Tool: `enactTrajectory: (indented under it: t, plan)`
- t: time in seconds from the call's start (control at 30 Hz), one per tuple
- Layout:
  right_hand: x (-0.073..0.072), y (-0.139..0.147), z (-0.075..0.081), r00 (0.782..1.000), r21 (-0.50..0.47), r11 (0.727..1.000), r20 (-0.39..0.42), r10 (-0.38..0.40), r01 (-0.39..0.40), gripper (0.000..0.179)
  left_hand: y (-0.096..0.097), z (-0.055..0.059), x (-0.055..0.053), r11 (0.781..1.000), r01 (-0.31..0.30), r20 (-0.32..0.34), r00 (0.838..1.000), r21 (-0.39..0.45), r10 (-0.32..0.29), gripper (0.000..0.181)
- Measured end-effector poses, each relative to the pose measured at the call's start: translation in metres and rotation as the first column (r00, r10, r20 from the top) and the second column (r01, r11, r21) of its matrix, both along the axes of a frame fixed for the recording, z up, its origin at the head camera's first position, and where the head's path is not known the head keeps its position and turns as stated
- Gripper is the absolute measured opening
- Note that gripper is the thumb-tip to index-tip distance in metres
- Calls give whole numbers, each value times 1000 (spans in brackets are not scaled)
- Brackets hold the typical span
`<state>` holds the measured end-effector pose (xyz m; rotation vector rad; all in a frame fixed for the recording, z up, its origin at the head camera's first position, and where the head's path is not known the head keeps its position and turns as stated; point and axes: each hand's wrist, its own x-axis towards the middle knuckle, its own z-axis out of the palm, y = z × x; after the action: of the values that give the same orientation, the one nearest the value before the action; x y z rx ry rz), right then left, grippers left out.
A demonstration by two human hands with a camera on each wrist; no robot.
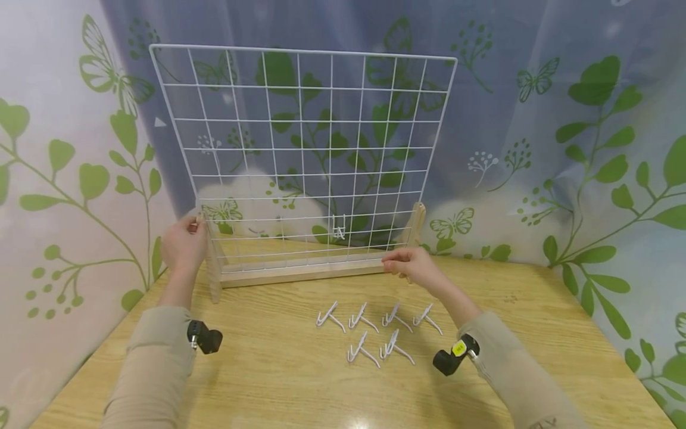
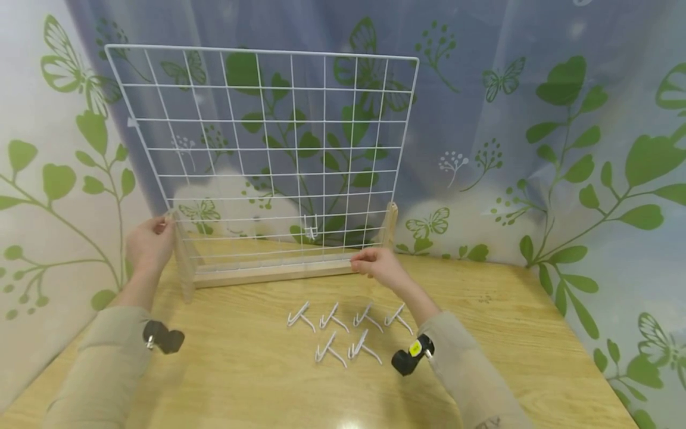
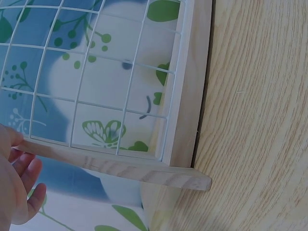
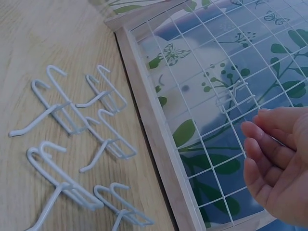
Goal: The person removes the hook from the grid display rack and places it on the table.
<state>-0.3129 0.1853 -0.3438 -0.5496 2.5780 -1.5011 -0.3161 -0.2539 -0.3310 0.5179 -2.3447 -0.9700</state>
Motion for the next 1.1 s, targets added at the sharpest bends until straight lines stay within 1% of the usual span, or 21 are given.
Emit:
enactTrajectory:
  t: [0.23,0.43,0.6,0.73,0.8,0.93,1.1]
  plan:
    - [-5,-6,5,1000,-38,999,-21,-12,11,28,-1,-1,-1,1000,0,2,1000,7,0,41]
    - [-11,-13,9,999,-36,998,-9,-54,54,27,-1,-1,-1,1000,3,8,1000,2,-3,41]
    - [-17,-19,13,998,-46,997,-17,-59,58,29,-1,-1,-1,1000,3,-1,1000,0,-3,40]
    - [-21,-25,15,997,-35,997,-32,-73,71,29,-1,-1,-1,1000,-1,-11,1000,-4,1,40]
    - [-24,-29,16,995,-25,997,-53,-81,80,29,-1,-1,-1,1000,-3,-12,1000,-3,3,39]
    - [-29,-37,19,993,-38,995,-70,-93,90,29,-1,-1,-1,1000,-2,-9,1000,-2,2,39]
    - [-35,-47,22,993,-19,995,-63,-100,99,29,0,0,0,1000,1,0,1000,-9,-1,40]
